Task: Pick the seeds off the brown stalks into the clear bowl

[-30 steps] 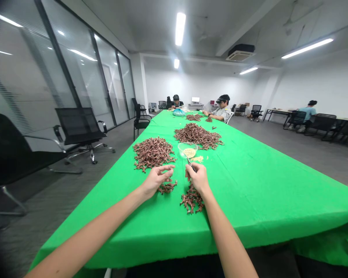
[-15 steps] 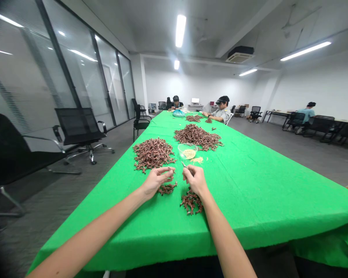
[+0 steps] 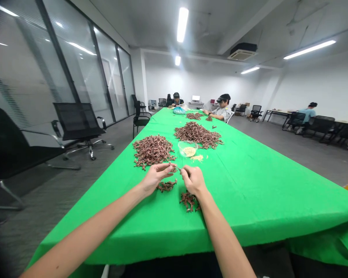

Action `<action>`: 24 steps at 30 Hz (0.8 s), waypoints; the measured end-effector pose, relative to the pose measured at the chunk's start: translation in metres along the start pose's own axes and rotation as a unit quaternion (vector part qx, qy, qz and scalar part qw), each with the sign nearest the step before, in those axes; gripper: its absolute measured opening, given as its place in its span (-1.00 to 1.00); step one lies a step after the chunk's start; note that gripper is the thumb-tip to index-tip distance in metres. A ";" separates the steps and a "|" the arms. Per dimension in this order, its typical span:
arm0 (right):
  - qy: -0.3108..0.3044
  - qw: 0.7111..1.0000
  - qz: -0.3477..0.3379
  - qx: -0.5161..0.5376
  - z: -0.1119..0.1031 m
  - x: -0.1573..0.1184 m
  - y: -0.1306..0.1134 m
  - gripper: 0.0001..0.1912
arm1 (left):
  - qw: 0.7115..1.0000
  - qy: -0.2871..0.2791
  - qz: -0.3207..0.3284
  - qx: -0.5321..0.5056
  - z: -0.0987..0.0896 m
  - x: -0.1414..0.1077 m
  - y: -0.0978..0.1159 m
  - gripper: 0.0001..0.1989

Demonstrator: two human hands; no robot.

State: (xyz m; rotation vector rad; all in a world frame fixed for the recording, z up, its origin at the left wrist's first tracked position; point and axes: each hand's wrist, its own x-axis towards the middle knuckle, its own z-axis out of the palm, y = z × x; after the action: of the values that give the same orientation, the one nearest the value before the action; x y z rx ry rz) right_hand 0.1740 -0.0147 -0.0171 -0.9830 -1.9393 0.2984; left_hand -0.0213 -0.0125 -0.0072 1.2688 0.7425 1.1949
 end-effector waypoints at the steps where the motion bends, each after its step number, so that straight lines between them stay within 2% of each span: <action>1: 0.007 1.000 -0.003 -0.014 0.000 0.000 0.000 -0.60 | 1.000 0.001 0.005 0.005 0.000 0.000 0.000 -0.61; 12: 0.069 0.988 -0.038 -0.130 0.003 -0.002 -0.005 -0.69 | 1.000 -0.007 0.006 0.017 0.001 -0.003 0.003 -0.61; 24: 0.074 0.981 -0.066 -0.169 0.007 -0.002 0.001 -0.69 | 1.000 -0.019 0.002 0.013 0.001 -0.004 0.001 -0.65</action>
State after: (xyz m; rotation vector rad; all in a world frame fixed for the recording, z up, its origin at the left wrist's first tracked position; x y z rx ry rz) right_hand 0.1692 -0.0137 -0.0230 -1.0525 -1.9414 -0.1825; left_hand -0.0221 -0.0164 -0.0070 1.3123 0.7297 1.1653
